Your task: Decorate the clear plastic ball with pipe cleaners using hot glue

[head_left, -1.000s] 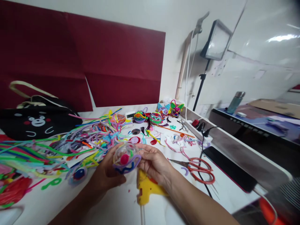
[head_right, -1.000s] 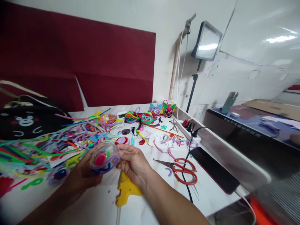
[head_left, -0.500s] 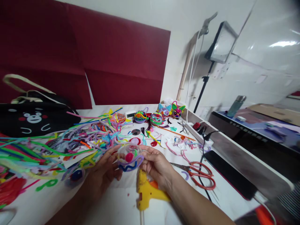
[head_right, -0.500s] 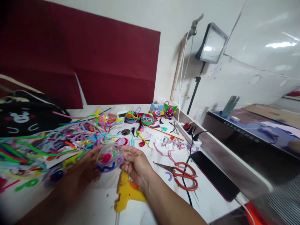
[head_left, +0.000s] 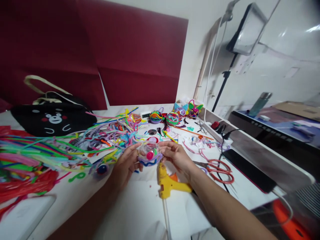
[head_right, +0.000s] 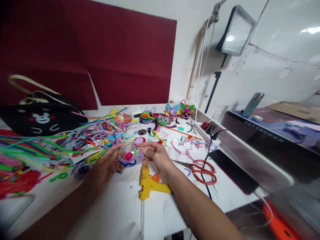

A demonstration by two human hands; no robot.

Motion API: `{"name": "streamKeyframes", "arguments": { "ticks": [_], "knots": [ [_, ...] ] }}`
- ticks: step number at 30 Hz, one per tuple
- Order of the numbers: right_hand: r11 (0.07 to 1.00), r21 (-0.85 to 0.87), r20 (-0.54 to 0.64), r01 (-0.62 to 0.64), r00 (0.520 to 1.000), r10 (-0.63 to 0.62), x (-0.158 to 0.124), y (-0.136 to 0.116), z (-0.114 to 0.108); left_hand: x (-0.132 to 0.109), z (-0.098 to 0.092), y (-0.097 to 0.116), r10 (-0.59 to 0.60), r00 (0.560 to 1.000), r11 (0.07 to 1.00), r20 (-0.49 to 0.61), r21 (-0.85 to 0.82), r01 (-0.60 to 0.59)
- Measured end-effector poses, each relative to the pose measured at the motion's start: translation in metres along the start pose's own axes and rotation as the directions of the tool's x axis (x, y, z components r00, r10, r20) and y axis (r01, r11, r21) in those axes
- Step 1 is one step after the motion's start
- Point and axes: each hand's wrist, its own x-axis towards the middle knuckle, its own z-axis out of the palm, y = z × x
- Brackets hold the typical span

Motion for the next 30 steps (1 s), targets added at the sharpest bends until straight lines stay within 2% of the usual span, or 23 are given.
{"name": "streamKeyframes", "arguments": {
  "ticks": [5, 9, 11, 14, 17, 23, 26, 30],
  "knots": [
    [0.982, -0.180, -0.007, 0.060, 0.998, -0.062, -0.003, -0.005, -0.001, 0.001, -0.003, -0.003, 0.033, 0.998, 0.995, 0.062, 0.094, -0.039],
    [0.951, -0.299, 0.004, 0.085, 0.996, -0.088, -0.004, -0.003, -0.003, 0.000, -0.004, -0.006, 0.076, 0.996, 0.978, 0.043, 0.193, -0.083],
    [0.930, -0.354, 0.010, 0.101, 0.995, -0.104, -0.004, -0.002, -0.004, -0.001, -0.003, -0.006, 0.061, 0.997, 0.973, 0.053, 0.222, -0.071],
    [0.887, -0.448, 0.014, 0.115, 0.992, -0.122, -0.004, 0.000, -0.007, -0.001, -0.002, -0.006, -0.005, 0.991, 0.953, 0.134, 0.302, -0.036],
    [0.830, -0.543, 0.036, 0.129, 0.991, -0.131, -0.004, 0.003, -0.011, -0.001, -0.002, -0.008, -0.046, 0.984, 0.931, 0.172, 0.364, -0.020],
    [0.711, -0.679, 0.076, 0.183, 0.981, -0.179, -0.004, 0.007, -0.016, -0.002, -0.002, -0.010, -0.043, 0.985, 0.900, 0.169, 0.434, -0.035],
    [0.622, -0.753, 0.119, 0.215, 0.974, -0.193, -0.006, 0.006, -0.015, -0.001, -0.004, -0.009, -0.050, 0.986, 0.882, 0.157, 0.470, -0.030],
    [0.494, -0.830, 0.189, 0.257, 0.965, -0.182, -0.007, 0.006, -0.013, 0.003, -0.012, -0.009, -0.005, 0.986, 0.787, 0.168, 0.609, -0.100]
  ]
}}
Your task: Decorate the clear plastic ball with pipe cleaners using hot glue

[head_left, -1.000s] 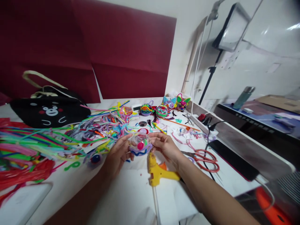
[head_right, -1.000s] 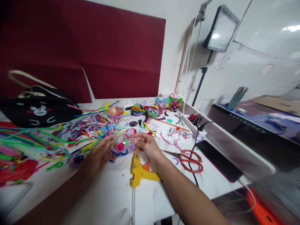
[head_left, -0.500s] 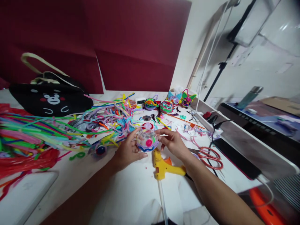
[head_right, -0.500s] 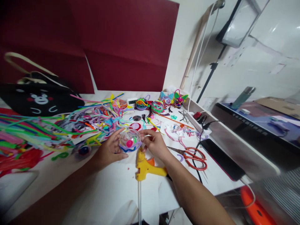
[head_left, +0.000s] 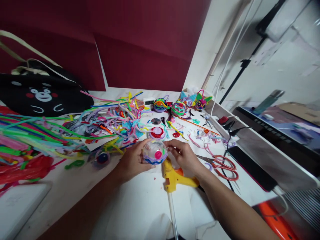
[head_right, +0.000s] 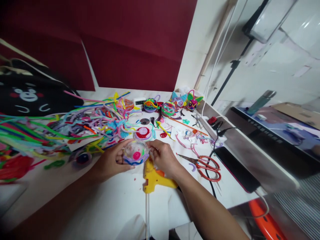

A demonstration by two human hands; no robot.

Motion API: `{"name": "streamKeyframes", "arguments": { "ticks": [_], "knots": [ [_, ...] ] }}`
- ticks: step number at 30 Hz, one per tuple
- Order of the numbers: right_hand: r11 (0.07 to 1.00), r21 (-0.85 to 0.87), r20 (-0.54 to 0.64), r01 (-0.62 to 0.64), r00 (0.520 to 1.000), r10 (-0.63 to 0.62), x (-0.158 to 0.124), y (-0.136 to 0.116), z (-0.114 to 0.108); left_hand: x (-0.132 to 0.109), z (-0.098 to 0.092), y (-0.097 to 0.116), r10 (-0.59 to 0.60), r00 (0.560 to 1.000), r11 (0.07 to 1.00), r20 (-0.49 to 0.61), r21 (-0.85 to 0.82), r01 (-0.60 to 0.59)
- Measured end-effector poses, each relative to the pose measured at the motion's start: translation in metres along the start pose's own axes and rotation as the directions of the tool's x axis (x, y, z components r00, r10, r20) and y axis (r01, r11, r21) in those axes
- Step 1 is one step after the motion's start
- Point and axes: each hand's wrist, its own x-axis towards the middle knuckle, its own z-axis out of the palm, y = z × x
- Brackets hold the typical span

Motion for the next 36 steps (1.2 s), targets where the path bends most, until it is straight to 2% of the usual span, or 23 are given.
{"name": "streamKeyframes", "arguments": {
  "ticks": [4, 8, 13, 21, 25, 28, 33, 36],
  "knots": [
    [0.997, -0.078, -0.013, 0.018, 1.000, -0.020, -0.001, 0.002, 0.003, 0.003, -0.007, -0.006, 0.076, 0.997, 0.955, -0.001, 0.286, -0.073],
    [0.988, -0.154, -0.016, -0.001, 1.000, -0.002, -0.001, 0.006, 0.007, 0.005, -0.011, -0.008, 0.112, 0.993, 0.901, 0.033, 0.417, -0.116],
    [0.969, -0.249, 0.024, 0.001, 1.000, 0.006, -0.001, 0.006, 0.010, 0.006, -0.011, -0.011, 0.068, 0.997, 0.867, 0.041, 0.492, -0.079],
    [0.957, -0.290, 0.067, -0.005, 0.997, 0.026, 0.000, 0.006, 0.012, 0.004, -0.012, -0.007, -0.040, 0.999, 0.770, 0.017, 0.637, 0.020],
    [0.959, -0.284, 0.055, 0.009, 0.998, 0.007, 0.000, 0.006, 0.014, 0.003, -0.016, -0.009, 0.004, 1.000, 0.757, 0.026, 0.653, -0.020],
    [0.958, -0.284, 0.038, 0.023, 0.999, -0.012, 0.001, 0.004, 0.012, 0.006, -0.020, -0.011, 0.035, 0.999, 0.734, -0.015, 0.679, -0.015],
    [0.956, -0.293, -0.005, 0.004, 1.000, -0.006, -0.002, -0.009, 0.004, 0.011, -0.025, -0.018, 0.109, 0.993, 0.708, -0.040, 0.704, -0.050],
    [0.947, -0.303, 0.062, 0.109, 0.994, -0.094, -0.009, -0.026, -0.003, 0.010, -0.025, -0.020, 0.142, 0.989, 0.710, -0.040, 0.701, -0.074]
  ]
}}
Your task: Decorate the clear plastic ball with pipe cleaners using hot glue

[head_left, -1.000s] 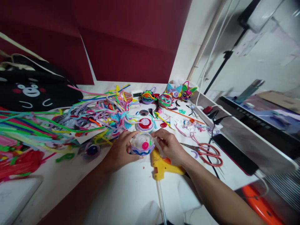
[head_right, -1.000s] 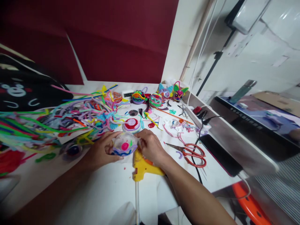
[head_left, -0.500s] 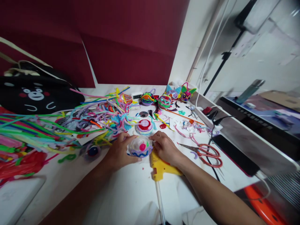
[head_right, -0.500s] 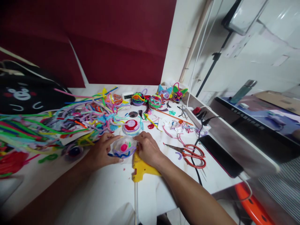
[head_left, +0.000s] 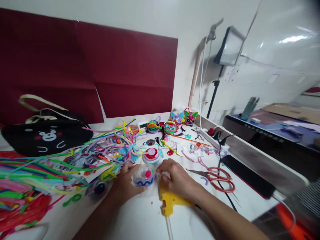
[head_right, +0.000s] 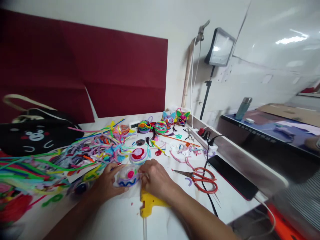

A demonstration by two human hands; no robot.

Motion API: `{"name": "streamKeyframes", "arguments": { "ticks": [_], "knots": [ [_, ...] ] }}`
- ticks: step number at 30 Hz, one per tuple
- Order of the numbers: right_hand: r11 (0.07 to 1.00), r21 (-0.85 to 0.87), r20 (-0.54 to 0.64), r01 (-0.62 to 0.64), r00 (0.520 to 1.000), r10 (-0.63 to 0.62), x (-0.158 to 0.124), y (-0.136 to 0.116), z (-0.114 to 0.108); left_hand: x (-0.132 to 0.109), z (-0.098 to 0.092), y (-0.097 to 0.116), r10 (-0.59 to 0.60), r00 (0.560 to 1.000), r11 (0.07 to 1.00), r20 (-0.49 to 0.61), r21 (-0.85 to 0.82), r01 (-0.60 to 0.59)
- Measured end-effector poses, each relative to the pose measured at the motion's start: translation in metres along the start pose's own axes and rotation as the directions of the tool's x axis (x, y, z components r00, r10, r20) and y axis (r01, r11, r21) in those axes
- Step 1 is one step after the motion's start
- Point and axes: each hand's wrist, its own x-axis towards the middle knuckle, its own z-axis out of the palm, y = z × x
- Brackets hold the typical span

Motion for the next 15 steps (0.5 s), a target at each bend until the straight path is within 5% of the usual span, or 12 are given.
{"name": "streamKeyframes", "arguments": {
  "ticks": [2, 6, 10, 15],
  "knots": [
    [0.991, -0.047, 0.092, 0.126, 0.988, -0.121, -0.005, -0.010, -0.007, -0.002, 0.001, 0.002, -0.010, 1.000, 1.000, 0.012, 0.006, 0.010],
    [0.919, -0.149, 0.354, 0.366, 0.887, -0.296, -0.014, -0.016, -0.009, -0.007, 0.002, 0.007, -0.002, 0.999, 1.000, 0.036, 0.023, 0.001],
    [0.862, -0.233, 0.398, 0.451, 0.853, -0.339, -0.021, -0.012, -0.003, -0.008, 0.005, 0.007, 0.014, 0.999, 0.998, 0.036, 0.060, -0.016],
    [0.846, -0.299, 0.371, 0.442, 0.870, -0.324, -0.025, -0.015, -0.001, -0.007, 0.005, 0.007, 0.069, 0.997, 0.994, 0.019, 0.086, -0.070]
  ]
}}
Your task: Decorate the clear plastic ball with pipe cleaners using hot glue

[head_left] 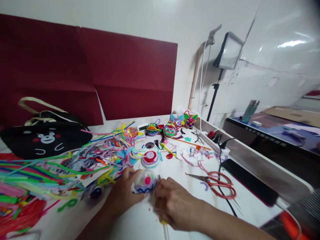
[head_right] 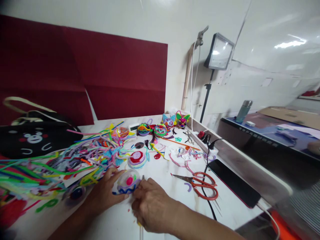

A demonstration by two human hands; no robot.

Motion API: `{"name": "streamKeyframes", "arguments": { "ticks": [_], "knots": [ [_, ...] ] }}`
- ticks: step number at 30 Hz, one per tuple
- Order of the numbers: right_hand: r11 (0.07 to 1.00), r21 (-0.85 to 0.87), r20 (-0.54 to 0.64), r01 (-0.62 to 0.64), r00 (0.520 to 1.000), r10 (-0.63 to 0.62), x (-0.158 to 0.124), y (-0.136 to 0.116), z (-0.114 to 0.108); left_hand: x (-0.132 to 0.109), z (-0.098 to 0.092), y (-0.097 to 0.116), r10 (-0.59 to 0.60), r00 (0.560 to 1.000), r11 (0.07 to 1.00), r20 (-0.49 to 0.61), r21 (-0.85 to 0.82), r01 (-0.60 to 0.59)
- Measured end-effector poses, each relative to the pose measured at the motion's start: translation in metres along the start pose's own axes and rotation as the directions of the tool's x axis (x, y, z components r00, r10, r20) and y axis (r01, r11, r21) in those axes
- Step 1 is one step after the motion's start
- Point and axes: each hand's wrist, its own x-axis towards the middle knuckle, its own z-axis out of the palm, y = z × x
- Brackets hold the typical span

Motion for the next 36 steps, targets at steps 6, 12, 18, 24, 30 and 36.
{"name": "streamKeyframes", "arguments": {
  "ticks": [6, 12, 18, 24, 30, 36],
  "knots": [
    [0.999, -0.045, 0.021, -0.001, 1.000, 0.002, -0.008, -0.001, -0.002, 0.000, -0.005, 0.013, -0.037, 0.998, 0.998, 0.043, 0.045, 0.035],
    [0.996, -0.086, -0.013, -0.006, 1.000, 0.005, -0.016, 0.000, -0.006, -0.003, -0.003, 0.018, -0.026, 0.998, 0.996, 0.062, 0.089, 0.020],
    [0.992, -0.127, -0.061, -0.018, 0.998, 0.010, -0.025, 0.006, -0.008, -0.005, -0.001, 0.025, -0.069, 0.989, 0.992, 0.127, 0.117, 0.054],
    [0.999, 0.024, -0.167, -0.040, 0.985, 0.044, -0.033, 0.018, -0.014, 0.000, -0.005, 0.014, -0.024, 0.987, 0.999, 0.161, -0.032, 0.030],
    [0.993, 0.077, -0.414, -0.088, 0.904, 0.112, -0.037, 0.038, -0.017, 0.006, -0.013, -0.007, 0.005, 0.988, 0.988, 0.157, -0.152, 0.020],
    [0.991, 0.119, -0.485, -0.066, 0.867, 0.116, -0.039, 0.047, -0.014, 0.009, -0.012, -0.018, -0.017, 1.000, 0.988, 0.015, -0.156, 0.019]
  ]
}}
